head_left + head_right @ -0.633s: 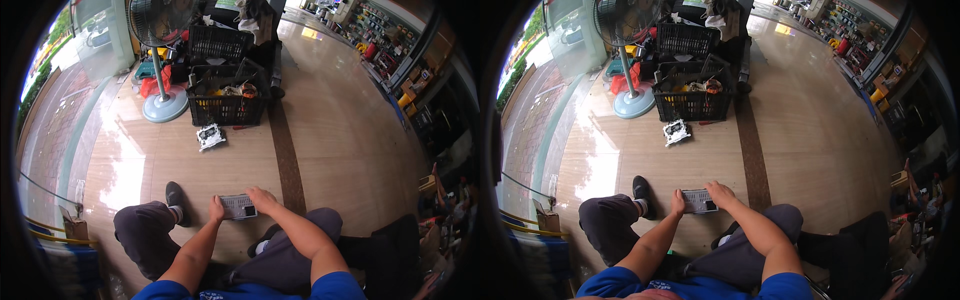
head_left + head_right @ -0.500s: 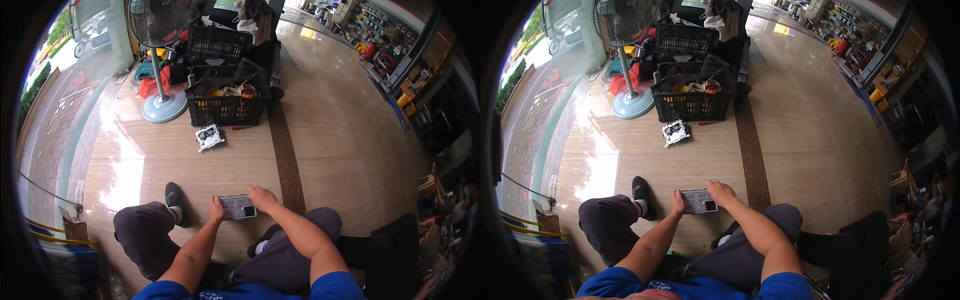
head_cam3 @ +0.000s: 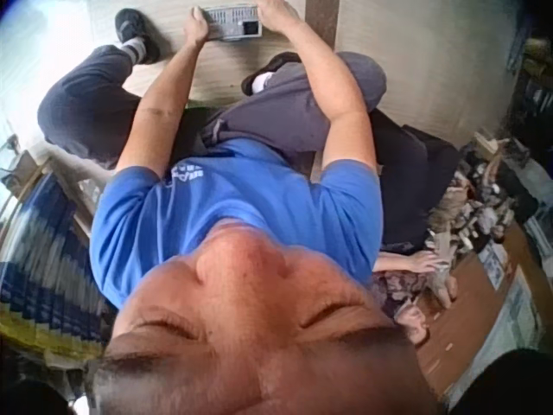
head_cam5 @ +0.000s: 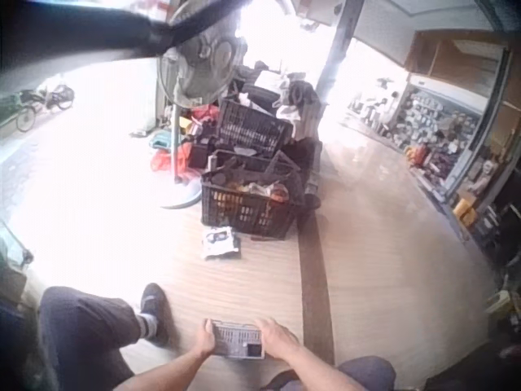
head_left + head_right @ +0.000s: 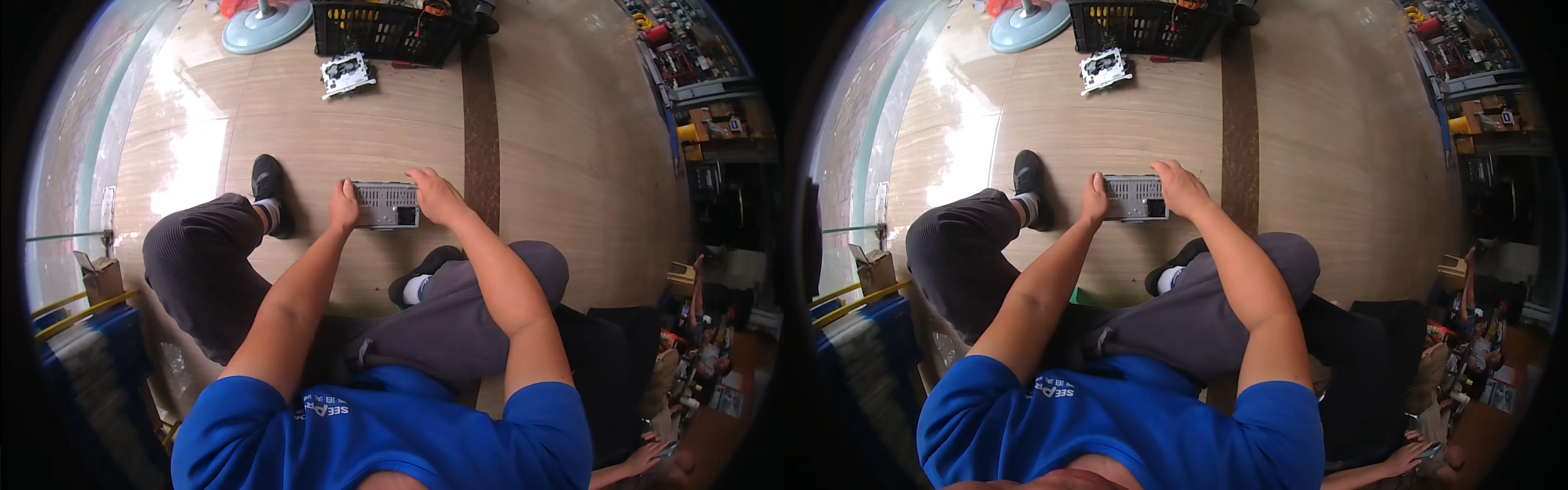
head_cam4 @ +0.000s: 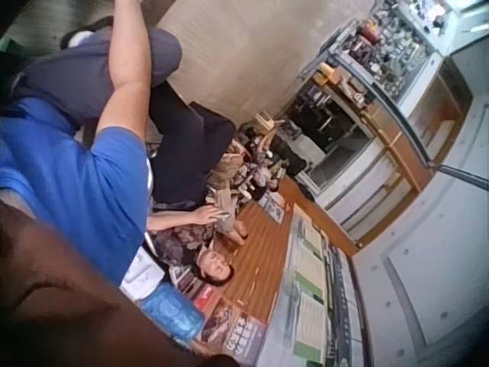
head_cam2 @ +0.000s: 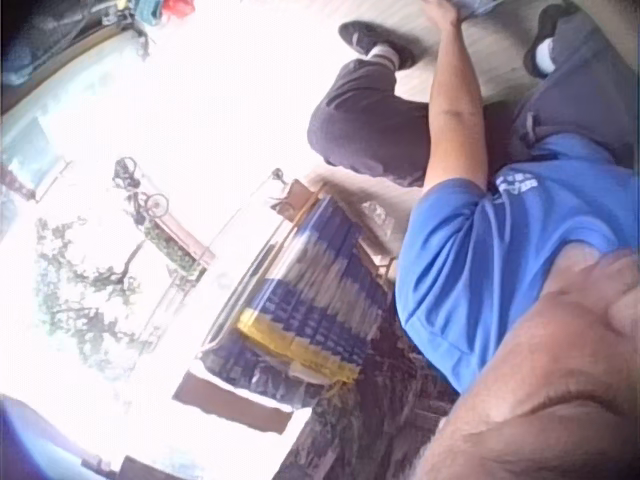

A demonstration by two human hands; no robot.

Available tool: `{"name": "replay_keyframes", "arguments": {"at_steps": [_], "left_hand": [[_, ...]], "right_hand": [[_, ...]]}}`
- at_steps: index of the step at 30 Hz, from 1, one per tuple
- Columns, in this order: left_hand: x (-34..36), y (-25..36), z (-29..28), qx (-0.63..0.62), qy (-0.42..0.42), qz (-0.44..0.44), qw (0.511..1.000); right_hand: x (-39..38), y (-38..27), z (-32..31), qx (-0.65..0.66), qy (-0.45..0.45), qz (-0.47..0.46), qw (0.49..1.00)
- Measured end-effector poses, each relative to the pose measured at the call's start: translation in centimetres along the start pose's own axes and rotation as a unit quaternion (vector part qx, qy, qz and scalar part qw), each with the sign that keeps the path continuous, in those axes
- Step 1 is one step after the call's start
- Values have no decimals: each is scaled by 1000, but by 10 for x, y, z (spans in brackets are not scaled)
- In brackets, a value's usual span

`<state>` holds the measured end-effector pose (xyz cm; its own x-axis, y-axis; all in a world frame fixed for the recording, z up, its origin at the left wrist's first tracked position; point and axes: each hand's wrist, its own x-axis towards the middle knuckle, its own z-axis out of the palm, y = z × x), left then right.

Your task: The person assembles an electronic device by placing a circuit board into a metal housing and then fitting a metal cover onto the top.

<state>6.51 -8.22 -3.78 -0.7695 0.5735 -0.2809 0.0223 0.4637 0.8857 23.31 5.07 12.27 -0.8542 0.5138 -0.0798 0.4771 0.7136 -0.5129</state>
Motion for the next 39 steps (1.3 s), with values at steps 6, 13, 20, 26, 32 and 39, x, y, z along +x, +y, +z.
{"name": "replay_keyframes", "arguments": {"at_steps": [6, 13, 20, 26, 32, 39], "left_hand": [[-15, 18, -1, 16, -5, -28, 999], [-14, 23, -7, 40, -5, -30, 999], [-15, 29, -5, 42, -22, -68, 997], [-10, 33, -1, 79, -18, -99, 992], [4, 44, -12, -58, -87, -253, 962], [29, 44, -35, -145, -298, -501, 799]], "right_hand": [[-4, 1, -3, -48, 15, 37, 998], [-2, 1, 2, -45, 25, -35, 998], [-2, 1, 2, -88, 28, 44, 995], [-4, -3, -7, -68, 1, 122, 990], [-4, 0, -16, -35, -8, 121, 992], [4, 13, -50, 29, 101, 106, 989]]}}
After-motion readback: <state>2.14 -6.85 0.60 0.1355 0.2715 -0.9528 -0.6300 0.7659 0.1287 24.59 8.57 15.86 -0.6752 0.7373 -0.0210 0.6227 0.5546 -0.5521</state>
